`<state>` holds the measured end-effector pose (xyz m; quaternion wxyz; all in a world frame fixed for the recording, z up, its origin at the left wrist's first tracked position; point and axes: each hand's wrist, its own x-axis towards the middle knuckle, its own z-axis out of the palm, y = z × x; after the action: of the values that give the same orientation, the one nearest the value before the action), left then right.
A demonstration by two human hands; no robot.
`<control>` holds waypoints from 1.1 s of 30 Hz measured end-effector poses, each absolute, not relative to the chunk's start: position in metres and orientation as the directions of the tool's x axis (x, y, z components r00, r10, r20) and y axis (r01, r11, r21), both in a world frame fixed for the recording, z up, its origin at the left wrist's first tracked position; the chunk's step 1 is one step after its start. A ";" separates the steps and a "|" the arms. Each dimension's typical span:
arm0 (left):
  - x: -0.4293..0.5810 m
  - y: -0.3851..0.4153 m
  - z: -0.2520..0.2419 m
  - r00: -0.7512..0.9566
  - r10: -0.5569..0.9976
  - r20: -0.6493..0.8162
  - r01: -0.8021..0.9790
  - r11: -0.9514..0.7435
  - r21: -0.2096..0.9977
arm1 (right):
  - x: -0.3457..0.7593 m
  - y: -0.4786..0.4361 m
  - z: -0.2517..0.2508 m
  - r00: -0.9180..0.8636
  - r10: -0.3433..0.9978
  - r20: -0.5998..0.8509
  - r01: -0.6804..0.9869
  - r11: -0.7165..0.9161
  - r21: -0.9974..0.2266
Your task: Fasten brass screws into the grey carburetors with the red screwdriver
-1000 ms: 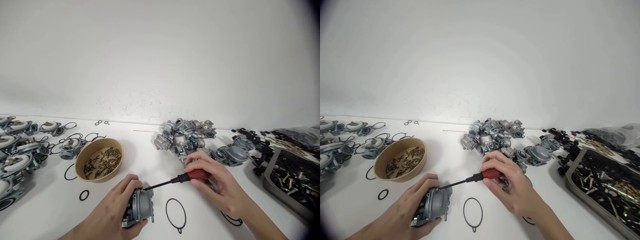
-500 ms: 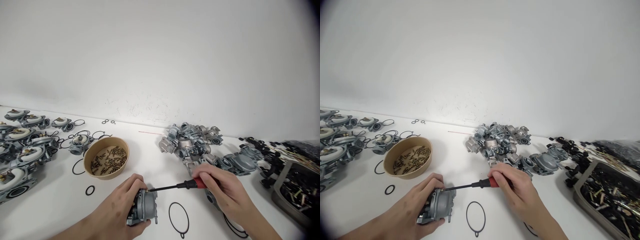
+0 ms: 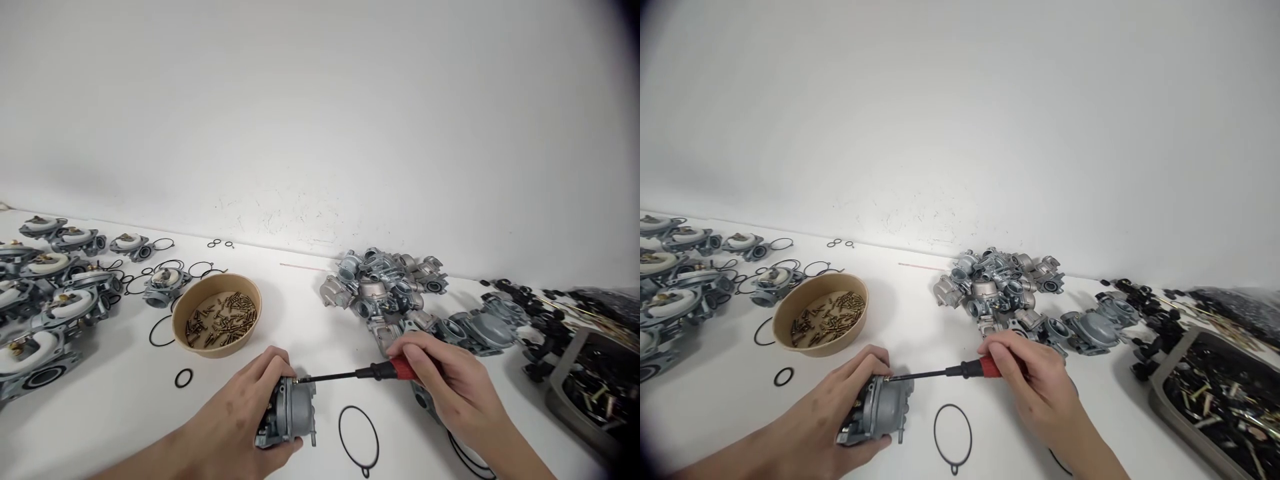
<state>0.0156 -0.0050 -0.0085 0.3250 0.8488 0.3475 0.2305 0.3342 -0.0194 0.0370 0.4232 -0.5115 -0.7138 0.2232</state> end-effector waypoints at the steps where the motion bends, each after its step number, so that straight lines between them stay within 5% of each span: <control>1: 0.016 -0.005 -0.009 0.647 0.746 0.159 0.442 -0.537 0.718 | 0.334 -0.019 0.038 -0.134 0.921 0.366 0.538 0.377 -0.754; 11: 0.014 -0.008 -0.011 0.589 0.805 0.076 0.482 -0.425 0.766 | 0.332 -0.018 0.040 -0.175 0.946 0.272 0.573 0.322 -0.754; 16: 0.014 -0.007 -0.010 0.599 0.793 0.111 0.466 -0.458 0.757 | 0.332 -0.019 0.042 -0.153 0.956 0.249 0.494 0.292 -0.819; 33: 0.015 -0.008 -0.014 0.618 0.740 0.264 0.431 -0.601 0.673 | 0.332 -0.015 0.039 -0.192 0.950 0.248 0.640 0.313 -0.702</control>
<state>0.0148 -0.0078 -0.0143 0.2859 0.8528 0.3434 0.2701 0.3324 -0.0153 0.0392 0.3363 -0.5392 -0.7371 0.2299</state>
